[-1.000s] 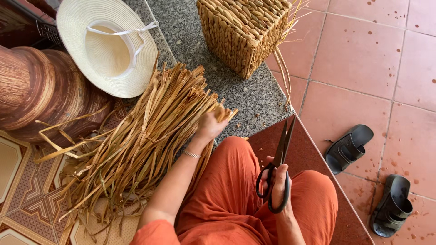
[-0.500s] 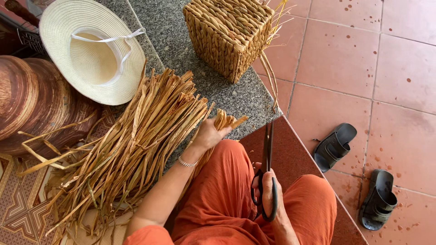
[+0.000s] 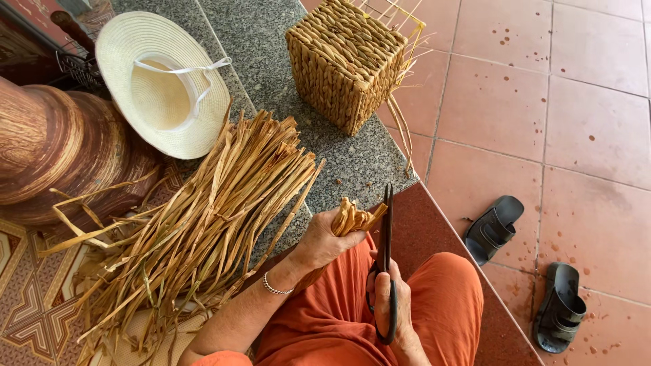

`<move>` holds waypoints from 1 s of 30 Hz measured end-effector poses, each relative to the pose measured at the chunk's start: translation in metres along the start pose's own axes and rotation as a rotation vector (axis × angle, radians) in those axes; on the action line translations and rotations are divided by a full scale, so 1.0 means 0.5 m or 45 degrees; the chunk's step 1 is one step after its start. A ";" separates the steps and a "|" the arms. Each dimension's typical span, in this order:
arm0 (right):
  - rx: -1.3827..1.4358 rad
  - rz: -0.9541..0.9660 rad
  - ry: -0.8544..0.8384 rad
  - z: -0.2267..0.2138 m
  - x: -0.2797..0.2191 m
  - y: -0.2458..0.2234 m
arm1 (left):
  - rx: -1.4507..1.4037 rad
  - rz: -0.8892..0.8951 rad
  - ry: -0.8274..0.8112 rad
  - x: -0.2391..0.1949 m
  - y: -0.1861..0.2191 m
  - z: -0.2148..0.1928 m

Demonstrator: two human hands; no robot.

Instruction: The person sits on a tiled floor and uses large scissors to trim the ends of a bundle of dried plant stalks. They repeatedly gather sections of the stalks, align them, and cut the tips to create a uniform length, placing the trimmed pieces aside.

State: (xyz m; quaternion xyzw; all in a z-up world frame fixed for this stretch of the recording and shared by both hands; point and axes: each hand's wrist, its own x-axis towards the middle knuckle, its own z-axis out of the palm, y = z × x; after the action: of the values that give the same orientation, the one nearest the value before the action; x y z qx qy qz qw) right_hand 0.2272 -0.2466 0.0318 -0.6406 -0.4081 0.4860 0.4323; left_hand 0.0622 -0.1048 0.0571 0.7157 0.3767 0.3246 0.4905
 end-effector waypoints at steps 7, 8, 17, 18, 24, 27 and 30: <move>-0.474 -0.234 0.068 0.002 -0.001 0.004 | -0.279 -0.139 0.043 0.020 -0.009 0.011; -0.418 -0.257 0.050 0.003 -0.003 0.000 | -0.340 -0.150 0.063 0.023 -0.010 0.013; -0.444 -0.180 0.028 0.002 0.005 0.003 | -0.585 -0.255 0.123 0.022 -0.016 0.028; -0.452 -0.170 0.037 0.002 0.006 0.008 | -0.612 -0.285 0.118 0.023 -0.018 0.028; -0.485 -0.183 0.090 -0.002 0.021 0.038 | -0.664 -0.377 0.069 0.025 -0.024 0.024; -0.253 -0.189 0.110 -0.002 0.026 0.042 | -0.693 -0.364 0.047 0.030 -0.017 0.017; 0.197 -0.144 0.164 -0.011 0.038 0.035 | -0.652 -0.452 0.171 0.042 -0.019 -0.028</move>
State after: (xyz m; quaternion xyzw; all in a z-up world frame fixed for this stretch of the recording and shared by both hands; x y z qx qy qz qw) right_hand 0.2382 -0.2349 0.0109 -0.6112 -0.3762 0.4488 0.5324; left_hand 0.0591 -0.0779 0.0546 0.4690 0.4332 0.3648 0.6777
